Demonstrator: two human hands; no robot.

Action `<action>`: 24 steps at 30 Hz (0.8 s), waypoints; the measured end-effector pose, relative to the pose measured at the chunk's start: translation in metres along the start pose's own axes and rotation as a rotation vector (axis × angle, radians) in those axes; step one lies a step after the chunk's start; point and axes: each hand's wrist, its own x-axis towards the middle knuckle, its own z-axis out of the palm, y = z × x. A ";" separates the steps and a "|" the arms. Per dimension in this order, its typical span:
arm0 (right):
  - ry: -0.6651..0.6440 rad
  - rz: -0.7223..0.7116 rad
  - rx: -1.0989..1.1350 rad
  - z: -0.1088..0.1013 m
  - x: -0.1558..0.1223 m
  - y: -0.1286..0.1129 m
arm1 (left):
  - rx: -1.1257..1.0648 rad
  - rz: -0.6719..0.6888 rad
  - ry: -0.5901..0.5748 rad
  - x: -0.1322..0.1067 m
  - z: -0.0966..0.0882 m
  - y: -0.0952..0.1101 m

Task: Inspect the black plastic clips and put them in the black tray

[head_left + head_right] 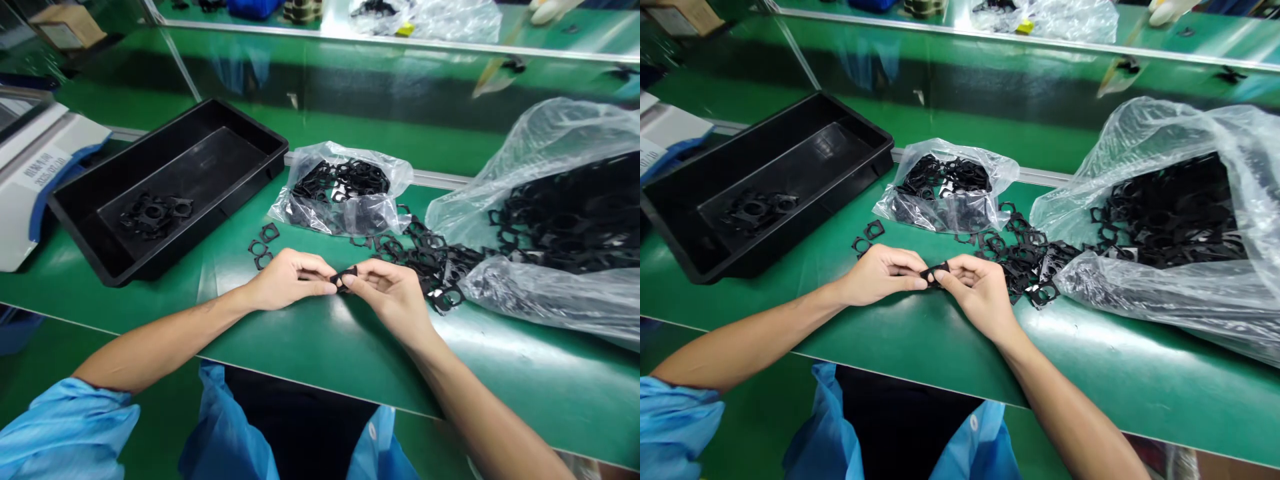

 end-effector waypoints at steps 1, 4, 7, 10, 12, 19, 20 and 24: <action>-0.010 0.016 0.005 0.000 0.000 0.000 | 0.006 -0.001 -0.007 0.000 0.000 0.001; -0.044 0.073 0.040 0.000 0.001 -0.003 | -0.046 -0.031 -0.036 0.001 -0.002 0.003; -0.079 0.117 0.098 0.001 0.002 -0.006 | -0.140 -0.065 -0.078 0.002 -0.004 0.004; -0.076 0.124 0.134 0.002 0.001 -0.005 | -0.186 -0.079 -0.086 0.003 -0.005 0.003; -0.034 0.093 0.124 0.001 0.000 -0.004 | -0.178 -0.076 -0.037 0.004 -0.004 0.001; 0.054 0.007 -0.002 0.001 0.000 0.003 | -0.067 -0.002 0.095 0.003 0.003 -0.003; 0.059 -0.005 -0.020 0.001 0.000 0.004 | -0.057 0.001 0.094 0.002 0.004 -0.003; 0.063 -0.107 -0.130 0.000 0.001 0.008 | 0.004 0.027 0.123 0.002 0.005 -0.004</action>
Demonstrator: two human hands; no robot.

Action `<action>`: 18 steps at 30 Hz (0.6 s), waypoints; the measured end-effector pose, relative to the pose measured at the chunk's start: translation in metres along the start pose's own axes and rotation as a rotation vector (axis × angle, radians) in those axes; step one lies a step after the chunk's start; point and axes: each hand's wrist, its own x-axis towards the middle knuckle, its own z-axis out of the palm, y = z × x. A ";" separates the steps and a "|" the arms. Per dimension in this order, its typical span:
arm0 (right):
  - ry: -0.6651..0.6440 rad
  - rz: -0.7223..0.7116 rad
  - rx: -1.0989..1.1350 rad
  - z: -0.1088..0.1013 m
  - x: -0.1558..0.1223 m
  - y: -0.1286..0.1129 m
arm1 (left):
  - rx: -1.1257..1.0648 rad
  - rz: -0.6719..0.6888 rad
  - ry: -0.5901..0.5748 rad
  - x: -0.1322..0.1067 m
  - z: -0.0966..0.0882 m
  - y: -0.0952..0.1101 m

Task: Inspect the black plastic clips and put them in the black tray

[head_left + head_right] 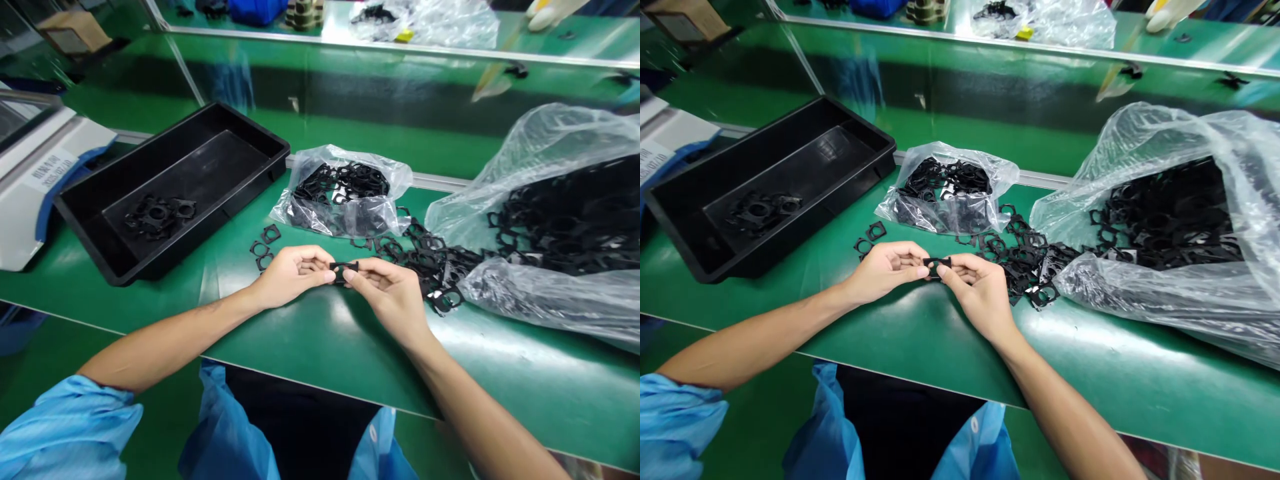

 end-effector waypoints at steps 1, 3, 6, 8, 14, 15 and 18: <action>-0.004 -0.033 -0.046 0.000 0.000 0.001 | 0.011 0.021 0.013 0.000 0.000 0.000; -0.027 -0.082 -0.133 0.000 0.000 0.002 | 0.028 0.059 0.017 0.000 -0.002 0.001; -0.044 -0.089 -0.154 0.000 0.000 0.002 | 0.048 0.049 -0.030 0.000 -0.002 0.002; -0.011 -0.069 -0.109 0.000 0.000 0.002 | 0.044 0.018 -0.057 0.000 -0.002 0.002; -0.014 -0.065 -0.026 0.001 0.001 -0.002 | -0.078 -0.024 0.007 0.002 -0.002 0.000; -0.030 -0.072 -0.039 0.001 0.001 -0.002 | -0.091 -0.027 0.015 0.002 -0.002 0.000; -0.029 -0.105 -0.073 0.001 -0.001 0.000 | -0.067 -0.023 0.014 0.002 -0.002 0.001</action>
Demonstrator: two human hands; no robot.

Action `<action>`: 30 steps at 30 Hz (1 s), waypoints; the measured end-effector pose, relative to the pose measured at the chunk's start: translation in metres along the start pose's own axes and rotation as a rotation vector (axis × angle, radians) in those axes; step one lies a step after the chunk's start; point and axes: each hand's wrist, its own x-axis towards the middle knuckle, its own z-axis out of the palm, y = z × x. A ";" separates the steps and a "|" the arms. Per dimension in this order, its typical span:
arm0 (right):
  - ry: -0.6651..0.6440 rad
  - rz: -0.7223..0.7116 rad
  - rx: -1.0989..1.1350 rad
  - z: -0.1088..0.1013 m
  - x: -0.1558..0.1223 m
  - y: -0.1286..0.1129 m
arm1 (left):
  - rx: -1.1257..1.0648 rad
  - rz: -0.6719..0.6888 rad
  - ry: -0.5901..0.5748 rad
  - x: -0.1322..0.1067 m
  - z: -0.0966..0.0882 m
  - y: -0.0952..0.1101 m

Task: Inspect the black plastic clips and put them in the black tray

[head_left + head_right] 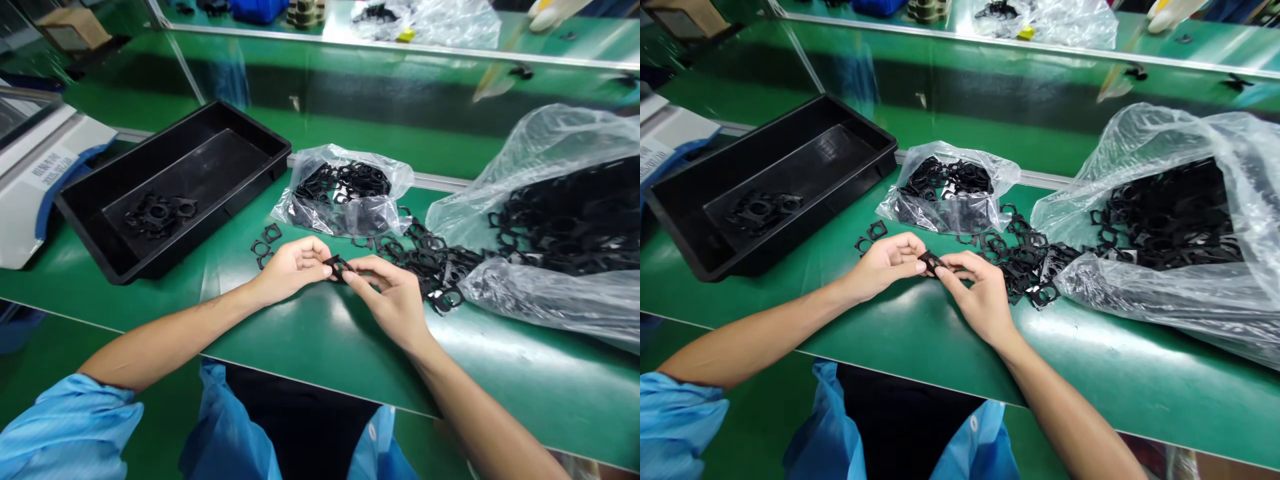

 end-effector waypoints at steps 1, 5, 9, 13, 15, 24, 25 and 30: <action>0.003 -0.008 -0.009 0.000 0.000 0.000 | 0.023 0.009 -0.006 -0.001 0.000 0.001; 0.009 -0.028 -0.064 -0.001 -0.001 0.000 | 0.082 0.039 -0.054 -0.003 0.001 0.002; 0.018 -0.031 -0.064 -0.001 -0.003 -0.001 | 0.091 0.065 -0.021 -0.003 0.002 0.000; -0.029 0.013 0.032 0.000 -0.003 -0.002 | 0.083 0.100 0.035 -0.002 0.002 -0.002; -0.041 0.030 0.063 0.000 -0.002 -0.002 | 0.066 0.100 0.031 -0.002 0.002 -0.001; -0.009 0.151 0.192 0.000 0.000 -0.001 | 0.043 0.038 0.023 -0.002 0.000 0.002; -0.013 0.169 0.217 0.000 0.000 0.000 | 0.044 0.035 0.021 -0.002 0.000 0.002; -0.015 0.222 0.315 0.001 0.003 0.000 | 0.008 0.009 0.010 -0.001 0.002 0.004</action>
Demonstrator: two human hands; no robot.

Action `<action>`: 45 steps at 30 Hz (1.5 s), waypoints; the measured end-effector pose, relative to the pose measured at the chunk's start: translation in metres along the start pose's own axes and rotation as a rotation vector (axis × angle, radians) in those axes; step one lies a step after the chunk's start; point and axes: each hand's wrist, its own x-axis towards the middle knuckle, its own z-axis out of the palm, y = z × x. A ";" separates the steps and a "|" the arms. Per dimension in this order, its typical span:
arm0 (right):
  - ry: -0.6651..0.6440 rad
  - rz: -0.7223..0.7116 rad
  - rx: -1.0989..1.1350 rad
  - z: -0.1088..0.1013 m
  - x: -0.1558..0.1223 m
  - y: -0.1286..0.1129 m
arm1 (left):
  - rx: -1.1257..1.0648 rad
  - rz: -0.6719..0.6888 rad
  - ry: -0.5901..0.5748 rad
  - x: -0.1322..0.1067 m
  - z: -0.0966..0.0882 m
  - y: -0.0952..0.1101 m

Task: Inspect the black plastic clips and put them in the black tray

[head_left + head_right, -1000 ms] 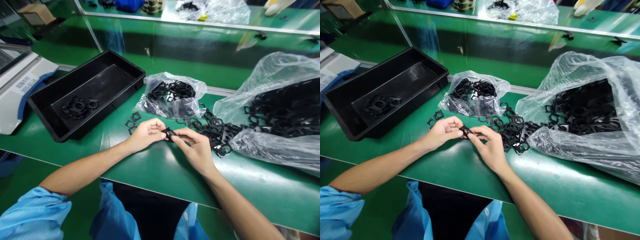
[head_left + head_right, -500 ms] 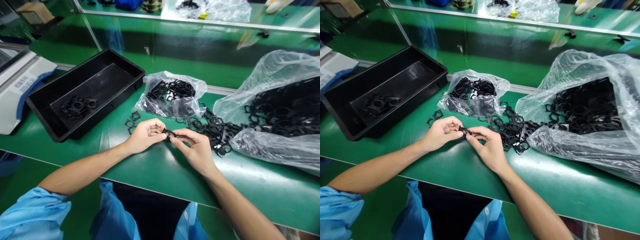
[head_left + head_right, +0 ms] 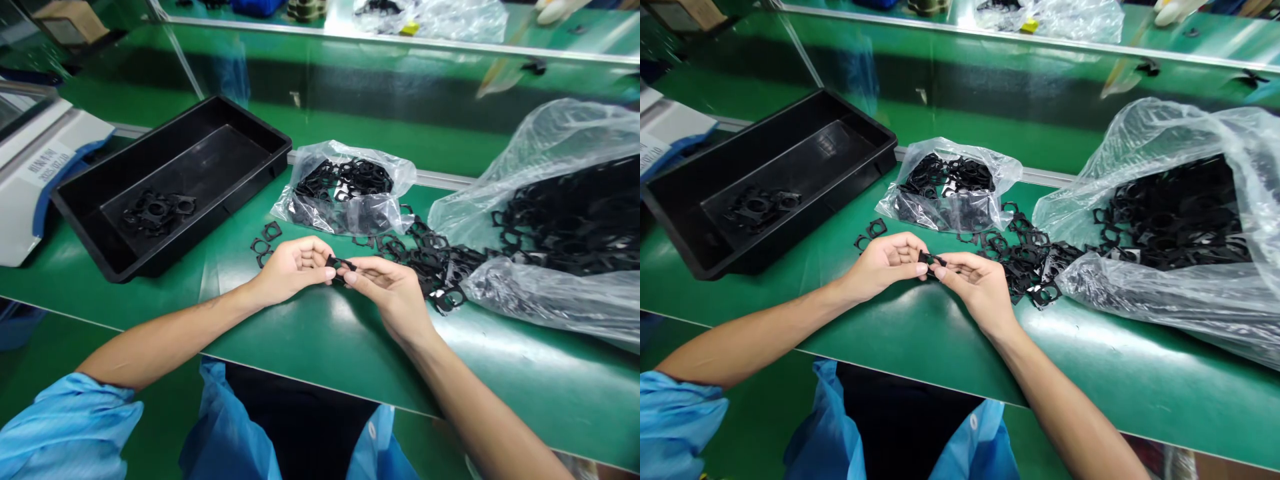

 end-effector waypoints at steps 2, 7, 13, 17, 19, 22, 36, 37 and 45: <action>0.011 0.009 0.004 0.001 0.000 -0.001 | -0.017 -0.008 0.001 0.000 0.001 -0.001; 0.048 -0.013 -0.065 0.001 -0.002 -0.005 | -0.027 -0.004 0.010 0.000 -0.001 -0.004; 0.012 -0.032 -0.063 0.001 -0.004 -0.004 | -0.030 -0.013 -0.030 0.000 -0.003 -0.004; 0.001 -0.017 -0.036 0.000 -0.004 -0.004 | -0.040 -0.020 -0.022 0.000 -0.002 -0.003; -0.029 -0.010 -0.054 0.000 -0.004 -0.004 | -0.034 -0.024 0.000 0.000 -0.002 -0.002; -0.084 0.005 -0.067 0.000 -0.002 -0.005 | -0.033 -0.041 0.021 0.000 -0.001 0.000; -0.097 -0.052 -0.083 0.000 -0.003 -0.008 | -0.101 -0.016 0.042 0.001 -0.002 -0.003; -0.100 -0.045 -0.071 0.000 -0.003 -0.008 | -0.102 -0.017 0.039 0.002 -0.002 -0.003; -0.081 0.009 -0.069 0.001 -0.003 -0.008 | -0.187 -0.089 -0.054 0.001 -0.003 0.000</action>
